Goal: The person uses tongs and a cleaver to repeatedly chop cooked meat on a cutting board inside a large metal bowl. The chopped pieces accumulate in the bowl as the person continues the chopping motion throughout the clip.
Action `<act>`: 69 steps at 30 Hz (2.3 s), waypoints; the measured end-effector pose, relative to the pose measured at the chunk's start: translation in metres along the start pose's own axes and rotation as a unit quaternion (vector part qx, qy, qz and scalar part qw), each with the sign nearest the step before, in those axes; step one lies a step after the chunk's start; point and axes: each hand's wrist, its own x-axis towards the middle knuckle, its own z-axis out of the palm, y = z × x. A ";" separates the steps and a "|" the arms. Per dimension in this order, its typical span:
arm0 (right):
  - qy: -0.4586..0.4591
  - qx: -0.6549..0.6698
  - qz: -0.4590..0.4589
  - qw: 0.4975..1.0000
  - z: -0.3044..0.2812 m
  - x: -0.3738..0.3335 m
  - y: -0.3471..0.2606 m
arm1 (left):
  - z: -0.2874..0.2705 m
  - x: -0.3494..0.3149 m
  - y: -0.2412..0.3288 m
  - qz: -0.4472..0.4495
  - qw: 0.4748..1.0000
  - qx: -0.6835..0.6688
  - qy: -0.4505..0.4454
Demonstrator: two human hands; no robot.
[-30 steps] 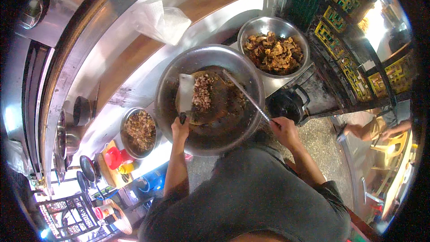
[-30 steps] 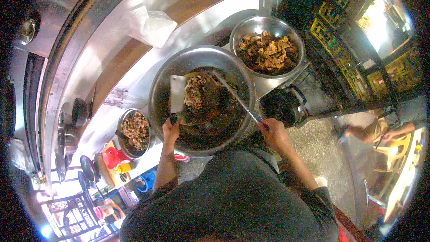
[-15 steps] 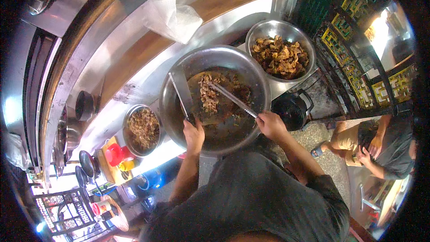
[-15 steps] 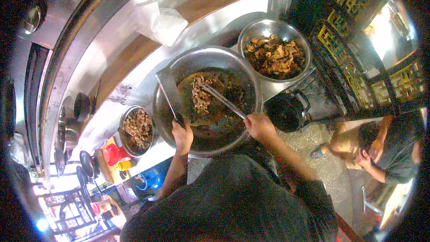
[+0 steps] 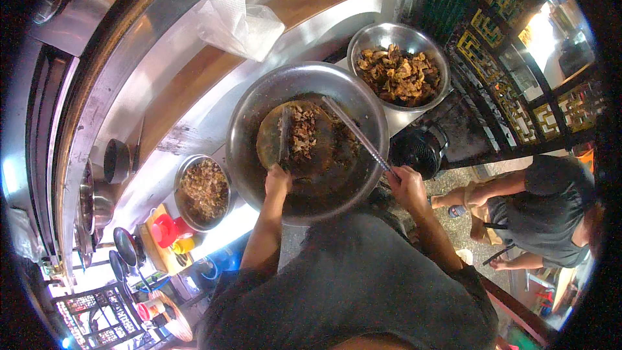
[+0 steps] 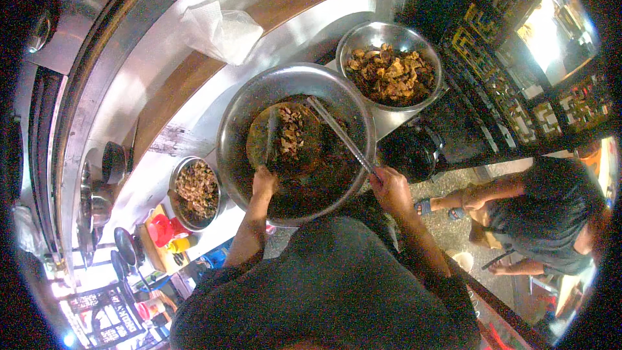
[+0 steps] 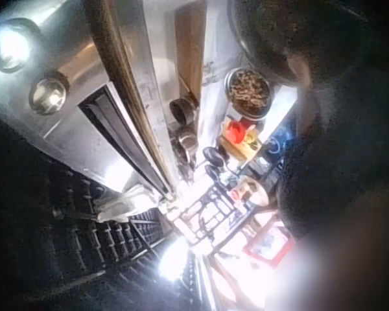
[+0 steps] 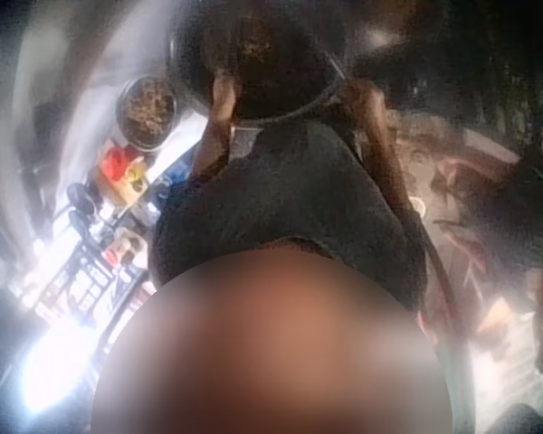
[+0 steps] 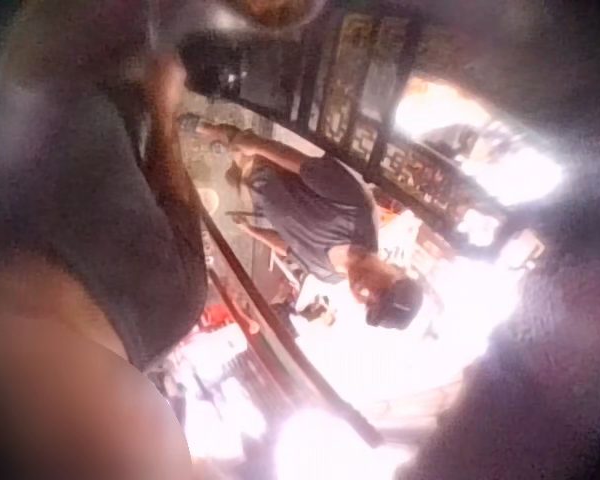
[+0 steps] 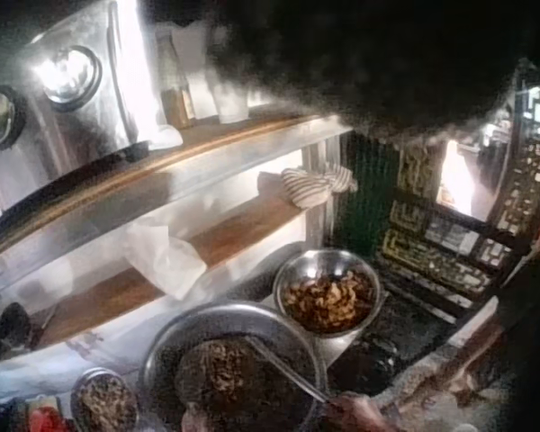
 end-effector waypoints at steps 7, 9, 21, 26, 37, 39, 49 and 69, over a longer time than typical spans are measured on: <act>-0.003 0.020 -0.004 1.000 -0.008 -0.005 -0.002 | 0.029 -0.029 -0.019 -0.004 0.987 -0.154 0.053; 0.006 0.042 -0.009 0.999 -0.010 -0.003 0.002 | 0.025 -0.022 -0.008 -0.080 0.966 -0.246 -0.027; -0.050 -0.029 -0.066 0.996 -0.022 0.016 0.036 | -0.050 -0.059 0.085 -0.074 0.997 0.006 -0.009; -0.036 -0.024 -0.137 0.990 -0.004 0.014 0.064 | -0.004 -0.066 0.067 -0.193 0.977 -0.078 0.043; -0.163 -0.220 -0.123 0.954 0.045 0.005 0.034 | -0.061 -0.210 0.048 -0.054 0.994 0.097 0.006; -0.147 -0.261 -0.114 0.947 0.049 0.002 0.013 | -0.052 -0.230 0.027 -0.047 0.998 0.037 0.021; -0.112 -0.382 0.059 0.915 0.074 -0.022 -0.082 | -0.173 -0.207 -0.132 0.195 0.914 -0.097 0.343; 0.019 -0.214 -0.016 0.977 0.055 -0.182 -0.086 | -0.405 -0.044 -0.076 0.307 0.831 0.004 0.465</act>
